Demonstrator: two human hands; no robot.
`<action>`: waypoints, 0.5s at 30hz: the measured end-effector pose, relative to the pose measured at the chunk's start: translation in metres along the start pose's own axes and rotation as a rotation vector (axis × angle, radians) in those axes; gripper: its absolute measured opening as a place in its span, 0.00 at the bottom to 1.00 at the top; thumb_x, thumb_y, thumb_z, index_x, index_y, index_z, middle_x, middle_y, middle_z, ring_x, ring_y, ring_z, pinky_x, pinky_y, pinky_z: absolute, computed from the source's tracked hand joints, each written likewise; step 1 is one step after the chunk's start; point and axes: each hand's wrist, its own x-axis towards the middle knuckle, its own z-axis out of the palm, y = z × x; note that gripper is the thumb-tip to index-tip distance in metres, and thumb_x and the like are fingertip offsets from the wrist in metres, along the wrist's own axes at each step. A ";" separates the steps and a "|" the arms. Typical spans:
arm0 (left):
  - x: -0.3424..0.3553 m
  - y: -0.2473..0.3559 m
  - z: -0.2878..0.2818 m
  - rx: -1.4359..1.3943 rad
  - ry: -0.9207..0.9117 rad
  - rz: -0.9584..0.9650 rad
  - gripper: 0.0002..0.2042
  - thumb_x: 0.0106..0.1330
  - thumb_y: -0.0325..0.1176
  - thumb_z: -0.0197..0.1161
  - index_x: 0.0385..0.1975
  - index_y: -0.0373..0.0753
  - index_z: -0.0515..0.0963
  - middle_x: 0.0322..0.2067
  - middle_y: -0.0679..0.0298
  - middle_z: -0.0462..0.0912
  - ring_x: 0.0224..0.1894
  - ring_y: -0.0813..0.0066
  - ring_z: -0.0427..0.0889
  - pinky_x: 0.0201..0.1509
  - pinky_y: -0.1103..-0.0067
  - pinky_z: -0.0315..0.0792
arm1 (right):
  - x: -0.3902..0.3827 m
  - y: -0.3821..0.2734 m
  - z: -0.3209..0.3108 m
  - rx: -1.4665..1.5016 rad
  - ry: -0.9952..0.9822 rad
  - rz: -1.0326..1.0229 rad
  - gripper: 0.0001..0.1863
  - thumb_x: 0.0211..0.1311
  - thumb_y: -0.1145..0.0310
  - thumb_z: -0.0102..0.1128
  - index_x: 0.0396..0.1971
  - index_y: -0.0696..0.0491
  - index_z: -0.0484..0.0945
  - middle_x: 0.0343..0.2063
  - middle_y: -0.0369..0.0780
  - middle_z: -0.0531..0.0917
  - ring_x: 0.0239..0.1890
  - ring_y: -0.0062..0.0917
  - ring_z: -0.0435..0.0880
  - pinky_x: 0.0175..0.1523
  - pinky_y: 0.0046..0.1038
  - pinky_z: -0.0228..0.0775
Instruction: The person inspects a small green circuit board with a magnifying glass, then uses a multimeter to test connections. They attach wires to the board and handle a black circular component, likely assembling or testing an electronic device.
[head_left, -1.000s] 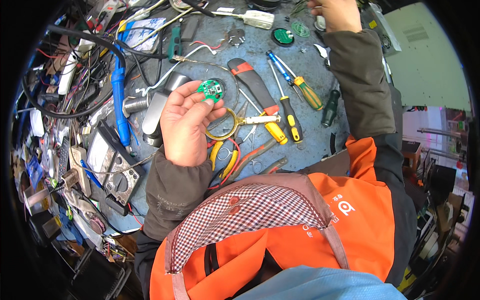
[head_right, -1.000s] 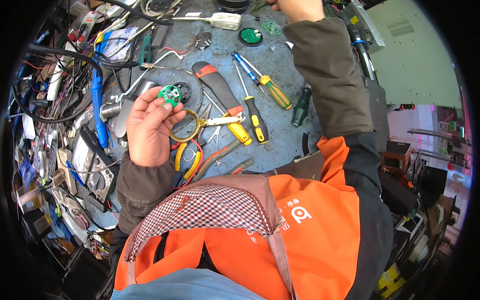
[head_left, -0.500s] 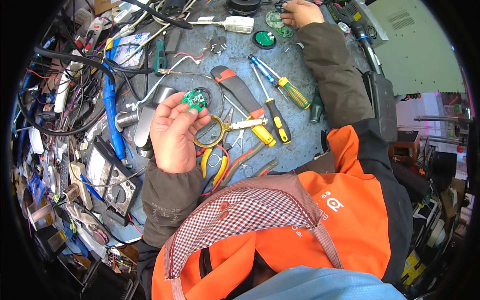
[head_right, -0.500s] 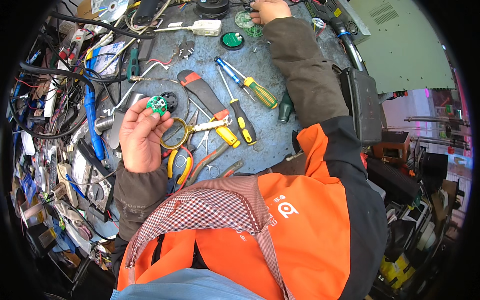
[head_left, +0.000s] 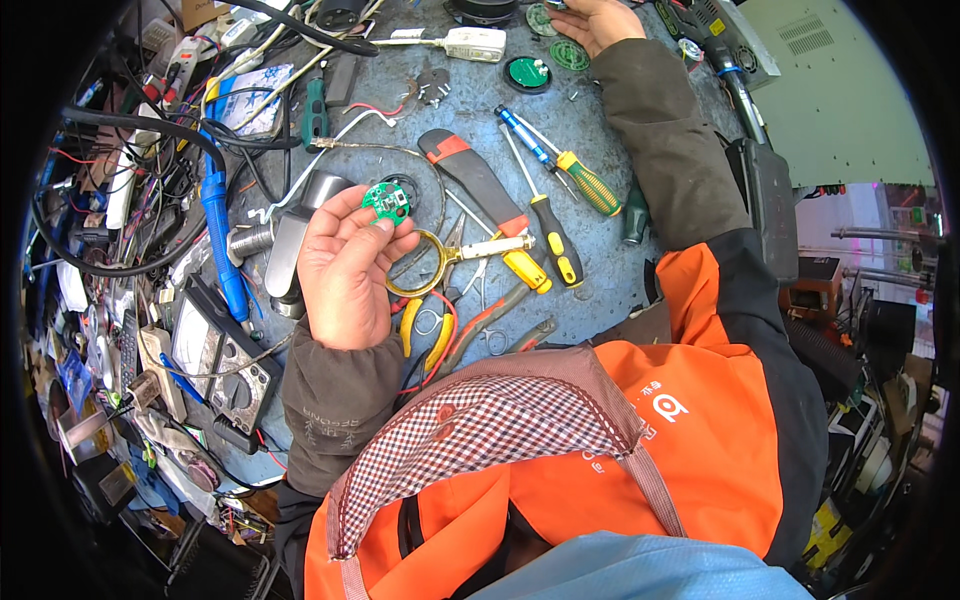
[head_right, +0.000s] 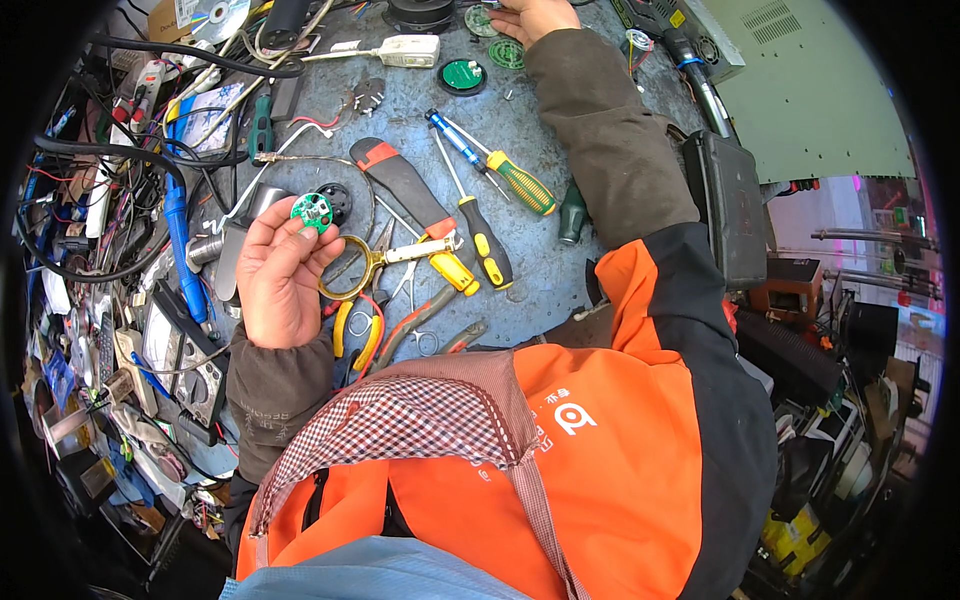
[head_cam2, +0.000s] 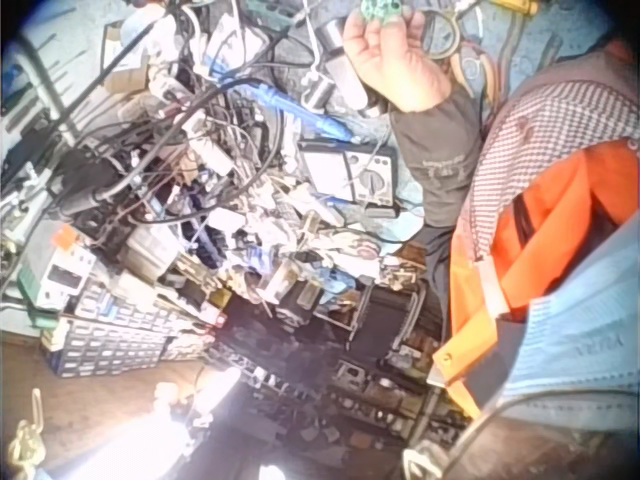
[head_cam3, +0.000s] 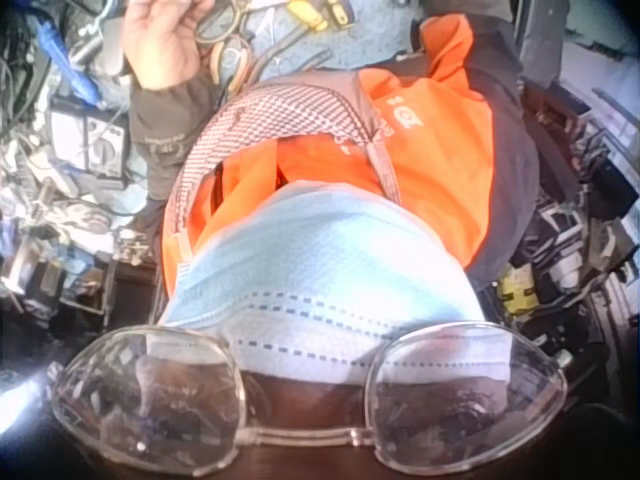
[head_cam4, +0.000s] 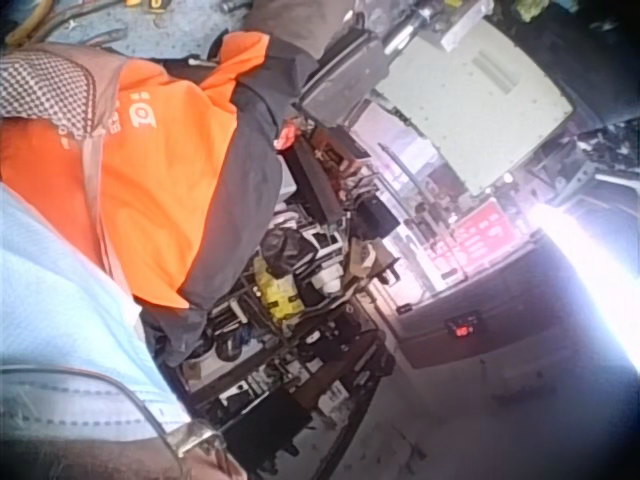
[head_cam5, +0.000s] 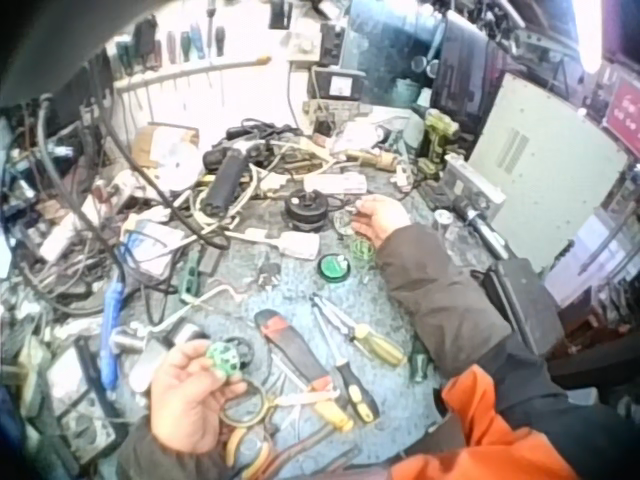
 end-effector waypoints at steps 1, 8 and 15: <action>-0.001 0.000 0.002 0.001 -0.004 -0.001 0.16 0.68 0.18 0.58 0.55 0.32 0.73 0.45 0.57 0.85 0.43 0.66 0.87 0.48 0.70 0.84 | 0.005 0.002 -0.006 0.011 -0.010 -0.008 0.05 0.67 0.76 0.56 0.40 0.55 0.78 0.37 0.41 0.83 0.40 0.33 0.82 0.47 0.35 0.79; -0.004 0.000 0.004 -0.002 -0.007 0.001 0.15 0.68 0.18 0.58 0.54 0.32 0.73 0.45 0.57 0.85 0.42 0.66 0.87 0.48 0.71 0.84 | 0.005 0.004 -0.004 0.073 0.002 0.013 0.04 0.66 0.76 0.55 0.39 0.54 0.77 0.36 0.41 0.83 0.40 0.34 0.82 0.50 0.38 0.78; -0.006 0.001 0.005 0.013 -0.006 0.000 0.16 0.68 0.18 0.58 0.55 0.32 0.72 0.45 0.57 0.85 0.42 0.66 0.87 0.48 0.70 0.84 | 0.008 0.011 -0.011 0.158 -0.040 -0.032 0.05 0.65 0.76 0.55 0.38 0.54 0.77 0.35 0.41 0.82 0.40 0.35 0.81 0.51 0.40 0.77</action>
